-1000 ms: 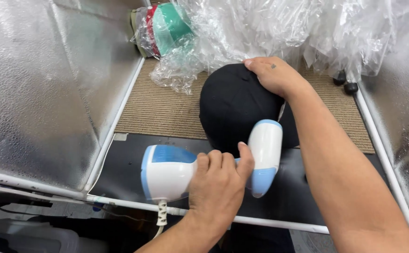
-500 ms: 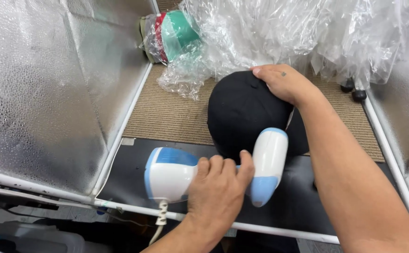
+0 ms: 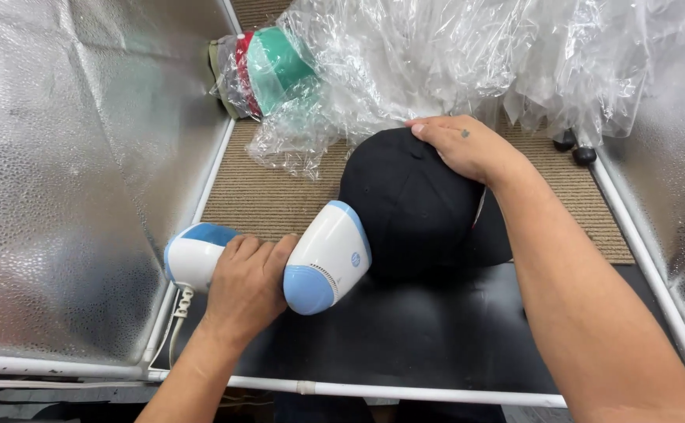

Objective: Brushing and steaming a black baseball cap to clean it and restore its shape.

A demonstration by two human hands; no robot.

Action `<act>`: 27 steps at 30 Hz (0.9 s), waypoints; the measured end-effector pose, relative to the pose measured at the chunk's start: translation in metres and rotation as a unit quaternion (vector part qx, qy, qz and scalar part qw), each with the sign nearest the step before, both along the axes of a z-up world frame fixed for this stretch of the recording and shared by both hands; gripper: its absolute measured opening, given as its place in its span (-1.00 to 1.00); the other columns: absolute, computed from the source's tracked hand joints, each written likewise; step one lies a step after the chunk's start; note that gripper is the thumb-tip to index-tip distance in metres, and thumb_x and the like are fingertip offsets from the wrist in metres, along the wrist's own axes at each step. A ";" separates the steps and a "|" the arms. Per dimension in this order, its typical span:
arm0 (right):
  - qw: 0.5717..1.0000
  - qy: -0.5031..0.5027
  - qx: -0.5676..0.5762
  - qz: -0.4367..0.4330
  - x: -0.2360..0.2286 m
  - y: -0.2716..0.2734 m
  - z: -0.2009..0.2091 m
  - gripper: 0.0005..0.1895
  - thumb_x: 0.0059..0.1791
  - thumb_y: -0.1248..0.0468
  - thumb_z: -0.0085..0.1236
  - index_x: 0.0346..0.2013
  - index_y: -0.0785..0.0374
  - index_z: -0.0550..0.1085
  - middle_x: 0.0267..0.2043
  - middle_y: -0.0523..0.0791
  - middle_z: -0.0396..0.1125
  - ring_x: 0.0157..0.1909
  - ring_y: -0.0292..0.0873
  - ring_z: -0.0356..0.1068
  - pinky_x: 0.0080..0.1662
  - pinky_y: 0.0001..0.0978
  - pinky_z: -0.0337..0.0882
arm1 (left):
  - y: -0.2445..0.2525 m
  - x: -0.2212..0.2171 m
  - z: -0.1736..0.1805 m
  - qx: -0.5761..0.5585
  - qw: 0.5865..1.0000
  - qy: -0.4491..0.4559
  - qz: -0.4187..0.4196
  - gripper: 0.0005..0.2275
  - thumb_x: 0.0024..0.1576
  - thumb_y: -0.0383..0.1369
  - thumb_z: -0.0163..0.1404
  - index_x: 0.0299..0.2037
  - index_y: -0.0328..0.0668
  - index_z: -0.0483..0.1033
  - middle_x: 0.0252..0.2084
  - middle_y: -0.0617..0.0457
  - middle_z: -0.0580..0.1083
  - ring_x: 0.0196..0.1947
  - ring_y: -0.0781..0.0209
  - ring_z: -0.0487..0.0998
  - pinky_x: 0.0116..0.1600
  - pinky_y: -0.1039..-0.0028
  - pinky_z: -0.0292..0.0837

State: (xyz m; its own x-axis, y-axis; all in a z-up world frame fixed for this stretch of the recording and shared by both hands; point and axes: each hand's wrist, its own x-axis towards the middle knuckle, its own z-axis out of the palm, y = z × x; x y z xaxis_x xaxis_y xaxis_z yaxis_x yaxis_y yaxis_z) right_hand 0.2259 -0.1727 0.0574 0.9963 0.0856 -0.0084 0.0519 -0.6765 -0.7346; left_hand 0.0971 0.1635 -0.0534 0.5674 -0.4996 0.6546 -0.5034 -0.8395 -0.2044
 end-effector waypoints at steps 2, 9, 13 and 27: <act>0.999 0.049 0.010 -0.004 -0.016 0.009 0.022 -0.51 0.05 -0.09 -0.12 0.19 -0.11 0.53 0.22 -0.13 0.41 0.25 -0.03 0.37 0.18 -0.23 0.33 | -0.017 -0.017 0.020 -0.013 1.000 0.012 -0.015 -0.64 0.01 -0.45 0.00 0.06 -0.15 0.42 -0.45 0.04 0.43 -0.36 0.02 0.47 0.07 0.16 0.40; 0.997 0.082 0.013 -0.005 -0.021 0.015 0.032 -0.49 0.04 -0.01 -0.17 0.23 -0.05 0.50 0.36 -0.19 0.34 0.37 -0.16 0.29 0.32 -0.36 0.22 | -0.096 -0.069 0.045 -0.007 0.999 -0.029 0.036 -0.80 0.16 -0.47 -0.14 -0.05 -0.24 0.43 -0.51 -0.03 0.34 -0.52 -0.06 0.35 -0.27 0.11 0.30; 0.997 0.073 0.016 0.008 -0.022 0.014 0.033 -0.50 0.05 -0.02 -0.15 0.21 -0.05 0.51 0.33 -0.19 0.36 0.35 -0.20 0.30 0.30 -0.39 0.23 | -0.136 -0.083 0.058 0.003 0.998 -0.020 0.061 -0.79 0.15 -0.46 -0.16 -0.05 -0.23 0.45 -0.51 -0.04 0.34 -0.53 -0.04 0.33 -0.27 0.13 0.28; 0.994 0.110 0.000 -0.009 -0.029 0.016 0.043 -0.47 0.05 -0.03 -0.19 0.25 -0.06 0.48 0.41 -0.24 0.29 0.39 -0.15 0.26 0.32 -0.34 0.21 | -0.044 -0.048 0.062 -0.178 0.879 0.403 0.184 -0.48 -0.13 -0.19 0.11 0.07 -0.04 0.27 -0.28 -0.16 0.58 -0.26 -0.40 0.53 -0.22 -0.08 0.37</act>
